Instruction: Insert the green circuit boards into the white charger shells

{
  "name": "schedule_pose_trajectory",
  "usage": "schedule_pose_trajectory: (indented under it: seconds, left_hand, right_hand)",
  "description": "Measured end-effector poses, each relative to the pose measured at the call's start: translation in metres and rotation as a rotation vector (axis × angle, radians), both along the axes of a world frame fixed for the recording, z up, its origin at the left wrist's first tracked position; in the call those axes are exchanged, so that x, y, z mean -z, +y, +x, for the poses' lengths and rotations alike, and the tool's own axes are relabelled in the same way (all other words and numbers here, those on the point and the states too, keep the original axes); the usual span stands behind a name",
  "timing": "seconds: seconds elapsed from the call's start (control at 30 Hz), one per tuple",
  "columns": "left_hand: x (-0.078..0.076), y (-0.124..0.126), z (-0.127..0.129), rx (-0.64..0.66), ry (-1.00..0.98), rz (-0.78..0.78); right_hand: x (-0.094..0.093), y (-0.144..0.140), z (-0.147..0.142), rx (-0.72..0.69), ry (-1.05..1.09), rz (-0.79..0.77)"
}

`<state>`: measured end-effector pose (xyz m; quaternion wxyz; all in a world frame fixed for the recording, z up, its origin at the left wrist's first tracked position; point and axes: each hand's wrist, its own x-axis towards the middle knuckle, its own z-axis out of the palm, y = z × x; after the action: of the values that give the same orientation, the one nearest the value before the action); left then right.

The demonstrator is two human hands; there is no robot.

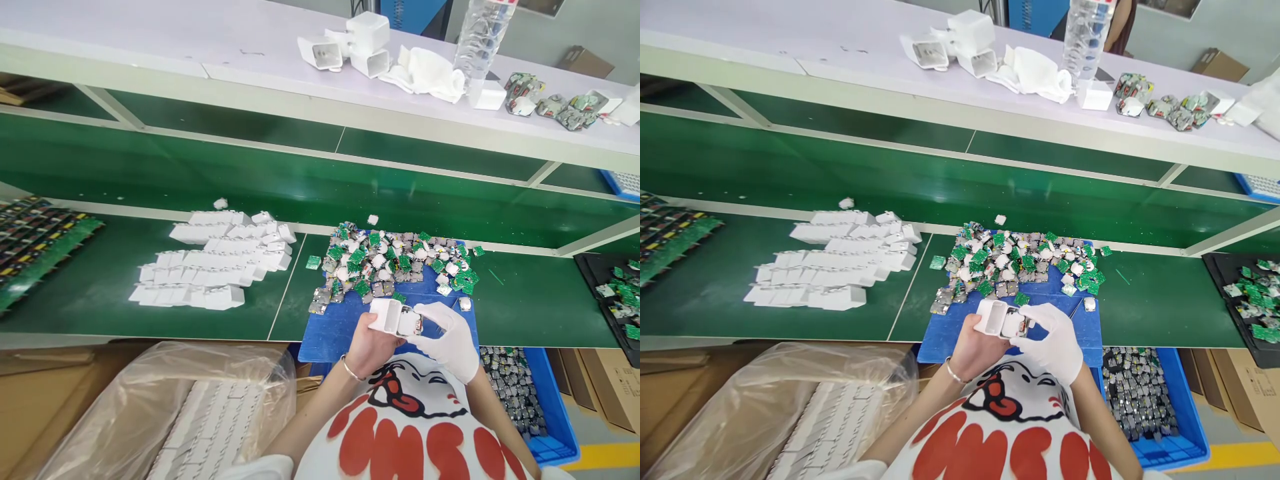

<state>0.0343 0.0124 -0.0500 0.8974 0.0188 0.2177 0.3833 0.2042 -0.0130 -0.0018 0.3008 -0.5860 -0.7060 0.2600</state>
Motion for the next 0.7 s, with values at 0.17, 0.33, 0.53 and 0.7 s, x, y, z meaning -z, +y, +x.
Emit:
schedule_pose_trajectory:
  seconds: [0.17, 0.33, 0.53, 0.7]
  left_hand:
    - [-0.002, -0.004, 0.001, -0.074, 0.021, 0.070]
    - [-0.002, -0.008, -0.002, -0.080, -0.012, 0.115]
    - [0.002, -0.012, -0.002, -0.066, 0.035, 0.185]
    - [0.002, -0.014, -0.003, -0.034, 0.082, 0.209]
  right_hand:
    - [-0.010, -0.010, -0.001, -0.047, -0.046, -0.011]
    - [-0.022, -0.039, 0.002, -0.070, -0.087, -0.022]
    - [-0.021, -0.031, 0.005, -0.068, -0.132, -0.014]
    - [-0.017, -0.018, 0.002, -0.073, -0.156, 0.002]
